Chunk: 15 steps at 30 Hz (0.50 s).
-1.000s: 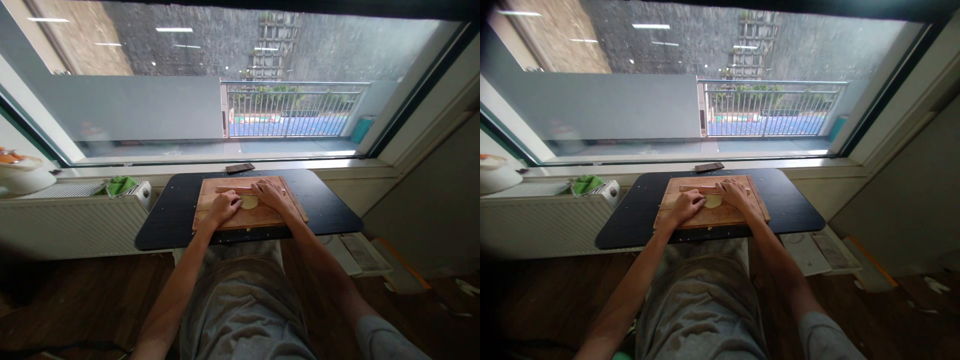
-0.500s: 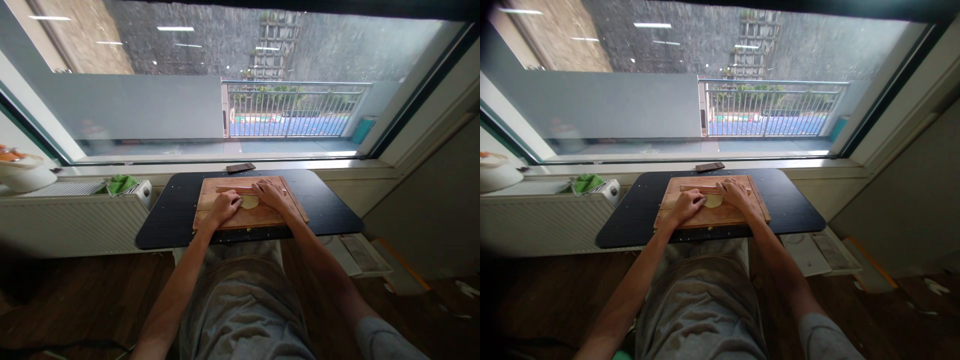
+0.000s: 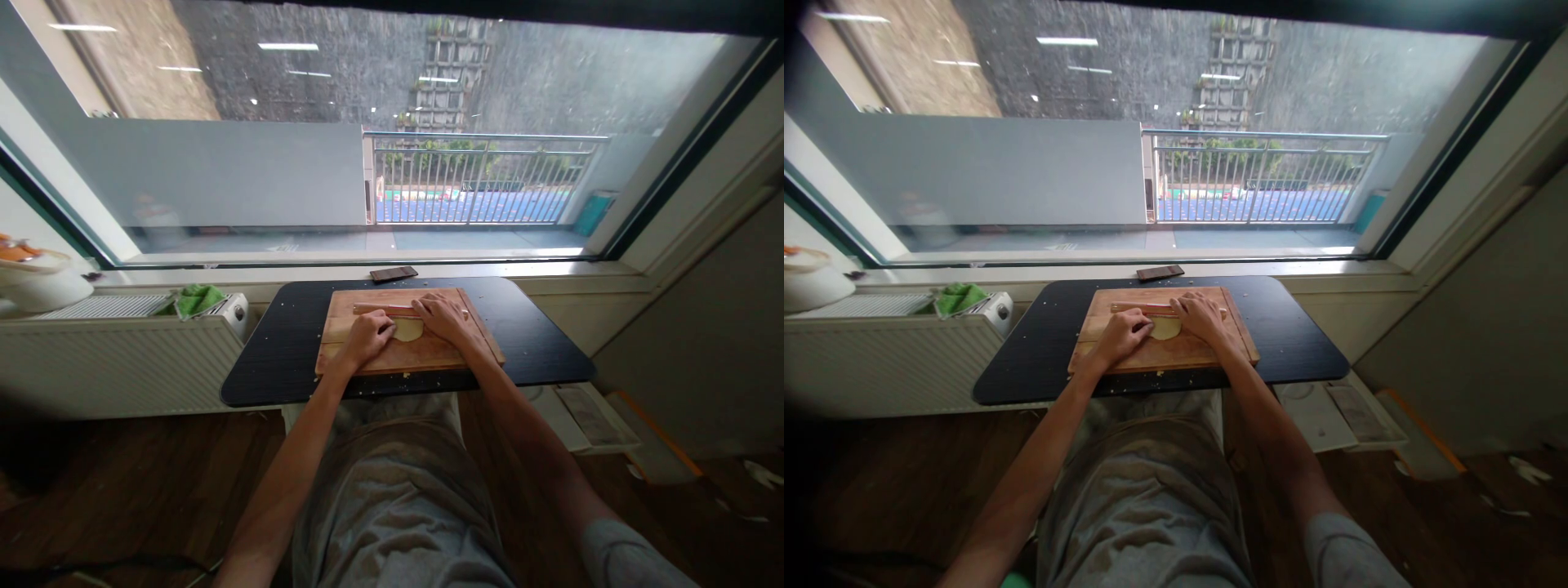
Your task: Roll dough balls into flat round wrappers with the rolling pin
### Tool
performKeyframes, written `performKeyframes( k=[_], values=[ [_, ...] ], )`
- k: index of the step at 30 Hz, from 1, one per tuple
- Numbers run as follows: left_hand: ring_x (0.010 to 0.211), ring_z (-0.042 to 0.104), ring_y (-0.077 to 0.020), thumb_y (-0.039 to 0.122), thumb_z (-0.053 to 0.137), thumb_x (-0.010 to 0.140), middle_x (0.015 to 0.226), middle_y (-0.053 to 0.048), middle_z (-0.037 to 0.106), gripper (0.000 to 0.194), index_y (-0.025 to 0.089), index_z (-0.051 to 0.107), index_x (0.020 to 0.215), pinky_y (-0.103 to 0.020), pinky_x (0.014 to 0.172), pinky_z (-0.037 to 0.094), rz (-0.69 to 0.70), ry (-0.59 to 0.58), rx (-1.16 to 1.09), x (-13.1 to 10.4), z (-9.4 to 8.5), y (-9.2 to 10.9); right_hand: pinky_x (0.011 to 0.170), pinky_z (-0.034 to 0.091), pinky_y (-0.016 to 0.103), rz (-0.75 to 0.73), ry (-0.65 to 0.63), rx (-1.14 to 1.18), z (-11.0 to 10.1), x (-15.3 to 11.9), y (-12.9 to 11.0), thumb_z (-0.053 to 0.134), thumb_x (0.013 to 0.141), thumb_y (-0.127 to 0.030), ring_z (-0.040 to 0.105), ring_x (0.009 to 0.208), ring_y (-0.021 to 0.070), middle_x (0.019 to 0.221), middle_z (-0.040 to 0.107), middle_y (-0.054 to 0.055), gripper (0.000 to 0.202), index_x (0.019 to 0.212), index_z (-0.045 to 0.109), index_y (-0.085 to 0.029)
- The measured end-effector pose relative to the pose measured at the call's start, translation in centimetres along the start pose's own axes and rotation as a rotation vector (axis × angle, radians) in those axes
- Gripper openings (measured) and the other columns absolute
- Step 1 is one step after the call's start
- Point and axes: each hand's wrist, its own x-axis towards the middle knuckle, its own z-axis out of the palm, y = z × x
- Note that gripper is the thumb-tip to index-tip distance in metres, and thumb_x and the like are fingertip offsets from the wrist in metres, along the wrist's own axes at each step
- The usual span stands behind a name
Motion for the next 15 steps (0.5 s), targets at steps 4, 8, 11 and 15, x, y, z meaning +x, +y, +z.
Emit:
performKeyframes(
  k=[4,8,11,15],
  values=[
    [0.083,0.07,-0.0186,0.019,0.067,0.1,0.09,-0.006,0.076,0.02,0.017,0.083,0.088,-0.03,0.083,0.054,-0.012,0.026,-0.002,-0.2,-0.14,0.12,0.105,0.044,0.029,0.018,-0.008,-0.007,-0.15,-0.03,-0.08,0.043,0.118,-0.038,0.07,0.121,0.0212,0.125,0.081,0.008,0.043,0.108,0.081,-0.022],
    [0.088,0.072,-0.0194,0.013,0.065,0.096,0.095,-0.007,0.079,0.02,0.018,0.085,0.094,-0.03,0.087,0.056,-0.042,0.109,-0.021,-0.59,-0.53,0.35,0.107,0.044,0.03,0.019,-0.019,-0.008,-0.22,0.0,-0.09,0.042,0.118,-0.04,0.069,0.123,0.0221,0.128,0.081,0.009,0.045,0.111,0.082,-0.022],
    [0.086,0.072,-0.0192,0.011,0.066,0.092,0.094,-0.006,0.08,0.022,0.018,0.086,0.096,-0.03,0.086,0.057,-0.071,0.099,-0.021,-0.8,-0.75,0.49,0.109,0.044,0.031,0.013,-0.022,-0.004,-0.23,-0.01,-0.11,0.042,0.118,-0.04,0.07,0.124,0.0227,0.128,0.081,0.01,0.045,0.112,0.083,-0.022],
    [0.084,0.072,-0.0186,0.014,0.065,0.093,0.092,-0.005,0.079,0.022,0.019,0.087,0.097,-0.03,0.085,0.056,-0.066,0.052,-0.021,-0.89,-0.79,0.5,0.111,0.044,0.032,0.018,-0.02,-0.004,-0.21,-0.04,-0.16,0.043,0.118,-0.04,0.07,0.125,0.0232,0.128,0.081,0.009,0.044,0.114,0.083,-0.022]
  ],
)
